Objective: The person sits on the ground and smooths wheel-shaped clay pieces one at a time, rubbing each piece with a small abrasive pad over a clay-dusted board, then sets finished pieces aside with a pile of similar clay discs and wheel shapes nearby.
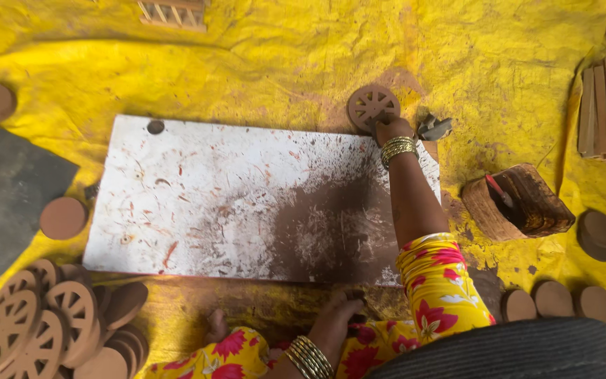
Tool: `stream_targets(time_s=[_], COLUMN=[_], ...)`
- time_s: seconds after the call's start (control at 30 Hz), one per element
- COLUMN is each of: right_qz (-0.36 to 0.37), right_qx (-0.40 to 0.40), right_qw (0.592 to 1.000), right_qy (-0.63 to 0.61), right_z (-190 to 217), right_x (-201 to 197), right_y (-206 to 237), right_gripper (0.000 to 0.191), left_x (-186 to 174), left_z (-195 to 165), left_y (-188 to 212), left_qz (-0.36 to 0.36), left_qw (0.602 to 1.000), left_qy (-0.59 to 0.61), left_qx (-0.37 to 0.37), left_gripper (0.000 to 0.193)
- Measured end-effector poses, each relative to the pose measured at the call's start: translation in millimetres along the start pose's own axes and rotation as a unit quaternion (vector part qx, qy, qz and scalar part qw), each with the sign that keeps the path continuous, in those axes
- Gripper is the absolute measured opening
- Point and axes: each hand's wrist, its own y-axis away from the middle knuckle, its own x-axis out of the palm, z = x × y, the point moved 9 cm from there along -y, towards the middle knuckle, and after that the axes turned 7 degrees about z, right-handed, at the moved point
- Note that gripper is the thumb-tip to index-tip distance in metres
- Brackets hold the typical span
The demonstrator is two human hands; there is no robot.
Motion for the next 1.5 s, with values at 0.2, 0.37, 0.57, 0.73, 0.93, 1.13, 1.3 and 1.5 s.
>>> stream_targets(time_s=[0.2, 0.37, 0.57, 0.73, 0.93, 1.13, 1.3, 1.5], right_qz=[0.067, 0.067, -0.079, -0.122, 0.373, 0.359, 0.128, 0.027], right_qx=[0.039, 0.066, -0.04, -0.217, -0.17, -0.117, -0.109, -0.137], right_qw=[0.994, 0.98, 0.985, 0.929, 0.723, 0.862, 0.957, 0.868], right_qy=[0.078, 0.177, -0.145, -0.275, -0.555, -0.339, -0.236, -0.476], right_z=[7, 5, 18, 46, 71, 51, -12, -50], right_x=[12, 9, -10, -8, 29, 15, 12, 11], right_y=[-8, -7, 10, 75, 211, 282, 281, 280], right_gripper=[0.036, 0.033, 0.029, 0.02, 0.038, 0.029, 0.027, 0.031], left_x=[-1, -2, -7, -14, -30, -11, 20, 12], left_z=[-4, 5, -1, -19, -74, -155, -144, -134], left_y=[-3, -4, -13, -28, -34, 3, 13, -17], left_qz=[-0.017, -0.018, -0.013, -0.038, -0.041, 0.289, 0.337, 0.343], left_qw=[0.999, 1.0, 0.998, 0.99, 0.955, 0.893, 0.886, 0.855], left_qy=[-0.024, -0.008, -0.05, -0.096, 0.226, 0.23, 0.217, 0.264], left_qx=[0.017, -0.017, 0.036, 0.097, 0.189, 0.259, 0.231, 0.287], left_gripper=[0.037, 0.036, 0.038, 0.041, 0.063, 0.068, 0.073, 0.078])
